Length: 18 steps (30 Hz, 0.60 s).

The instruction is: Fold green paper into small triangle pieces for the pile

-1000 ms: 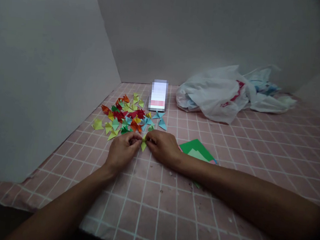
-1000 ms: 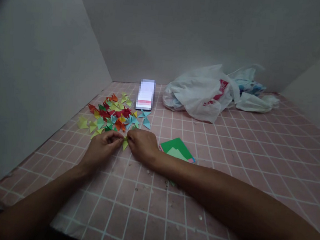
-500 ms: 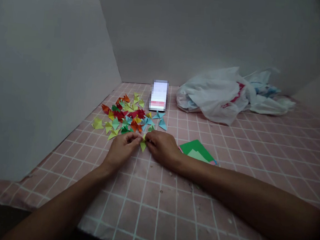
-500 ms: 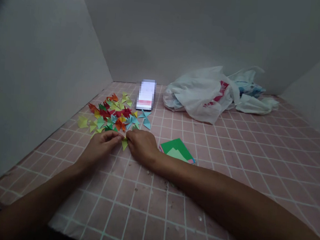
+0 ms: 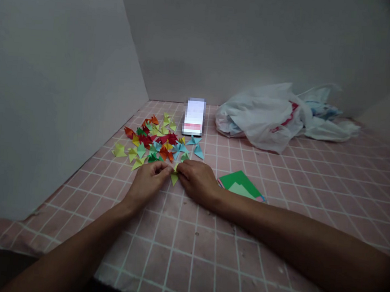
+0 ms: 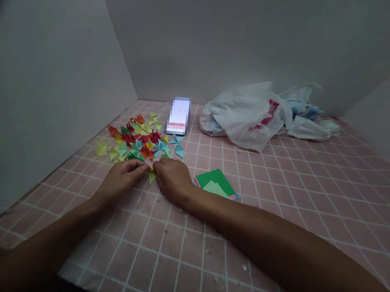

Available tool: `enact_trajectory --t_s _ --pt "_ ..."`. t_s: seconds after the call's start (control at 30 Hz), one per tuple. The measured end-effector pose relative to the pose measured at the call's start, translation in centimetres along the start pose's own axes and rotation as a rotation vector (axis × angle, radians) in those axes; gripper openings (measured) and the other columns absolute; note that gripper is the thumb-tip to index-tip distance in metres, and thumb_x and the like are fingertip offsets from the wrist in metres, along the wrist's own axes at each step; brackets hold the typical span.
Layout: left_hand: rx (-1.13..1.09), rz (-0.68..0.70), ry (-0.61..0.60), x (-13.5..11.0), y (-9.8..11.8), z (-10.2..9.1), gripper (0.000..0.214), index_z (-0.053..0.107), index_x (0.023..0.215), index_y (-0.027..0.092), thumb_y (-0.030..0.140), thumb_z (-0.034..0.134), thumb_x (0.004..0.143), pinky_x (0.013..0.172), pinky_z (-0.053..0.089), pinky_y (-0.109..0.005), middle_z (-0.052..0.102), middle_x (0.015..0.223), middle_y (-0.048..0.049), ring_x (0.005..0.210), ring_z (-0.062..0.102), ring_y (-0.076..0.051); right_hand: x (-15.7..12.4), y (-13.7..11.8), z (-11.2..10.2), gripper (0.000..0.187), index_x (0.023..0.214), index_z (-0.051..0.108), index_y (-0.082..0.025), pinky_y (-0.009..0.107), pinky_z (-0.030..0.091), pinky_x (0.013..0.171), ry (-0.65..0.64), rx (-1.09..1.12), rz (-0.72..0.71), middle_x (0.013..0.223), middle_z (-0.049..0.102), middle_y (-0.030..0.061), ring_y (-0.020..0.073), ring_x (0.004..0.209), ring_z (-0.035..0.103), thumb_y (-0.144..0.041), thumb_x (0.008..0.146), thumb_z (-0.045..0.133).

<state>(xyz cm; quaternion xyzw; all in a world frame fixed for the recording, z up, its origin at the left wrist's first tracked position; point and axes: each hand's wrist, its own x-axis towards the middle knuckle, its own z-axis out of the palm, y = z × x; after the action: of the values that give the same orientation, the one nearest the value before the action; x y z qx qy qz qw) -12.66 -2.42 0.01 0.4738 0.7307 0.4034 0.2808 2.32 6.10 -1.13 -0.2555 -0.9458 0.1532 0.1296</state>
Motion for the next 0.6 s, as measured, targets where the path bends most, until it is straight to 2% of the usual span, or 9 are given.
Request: enact_trajectory --t_s 0.13,0.33,0.47,0.6 --pt "0.070 0.023 -0.009 -0.10 0.12 0.05 0.025 0.071 0.076 0.018 0.037 0.056 0.082 0.065 0.043 -0.029 0.071 0.074 -0.0024 0.071 0.062 -0.019 -0.11 -0.04 -0.03 0.020 0.087 0.066 -0.014 0.029 0.031 0.067 0.000 -0.014 -0.011 0.089 0.071 0.0090 0.0183 0.079 0.057 -0.012 0.093 0.048" --pt "0.021 0.001 -0.026 -0.06 0.00 0.35 0.024 0.072 0.079 0.018 0.038 0.058 0.079 0.070 0.044 -0.030 0.073 0.079 -0.0040 0.076 0.064 -0.020 -0.24 -0.15 0.11 0.017 0.091 0.068 -0.013 0.030 0.031 0.068 -0.007 -0.047 -0.032 0.091 0.072 0.0107 0.0195 0.081 0.059 -0.011 0.092 0.051" --pt "0.027 -0.037 -0.027 0.06 -0.19 0.55 0.024 0.072 0.082 0.018 0.039 0.065 0.073 0.063 0.042 -0.029 0.069 0.072 -0.0024 0.068 0.061 -0.019 -0.23 -0.23 0.13 0.016 0.092 0.068 -0.012 0.031 0.032 0.069 -0.002 -0.065 -0.035 0.091 0.072 0.0110 0.0202 0.081 0.060 -0.013 0.094 0.052" --pt "0.079 -0.047 -0.003 0.13 -0.31 0.62 0.021 0.070 0.080 0.019 0.039 0.066 0.073 0.058 0.038 -0.028 0.061 0.064 0.0009 0.062 0.056 -0.017 -0.21 -0.25 0.22 0.016 0.092 0.068 -0.012 0.031 0.032 0.069 0.012 -0.083 -0.058 0.089 0.071 0.0111 0.0203 0.080 0.060 -0.013 0.094 0.052"
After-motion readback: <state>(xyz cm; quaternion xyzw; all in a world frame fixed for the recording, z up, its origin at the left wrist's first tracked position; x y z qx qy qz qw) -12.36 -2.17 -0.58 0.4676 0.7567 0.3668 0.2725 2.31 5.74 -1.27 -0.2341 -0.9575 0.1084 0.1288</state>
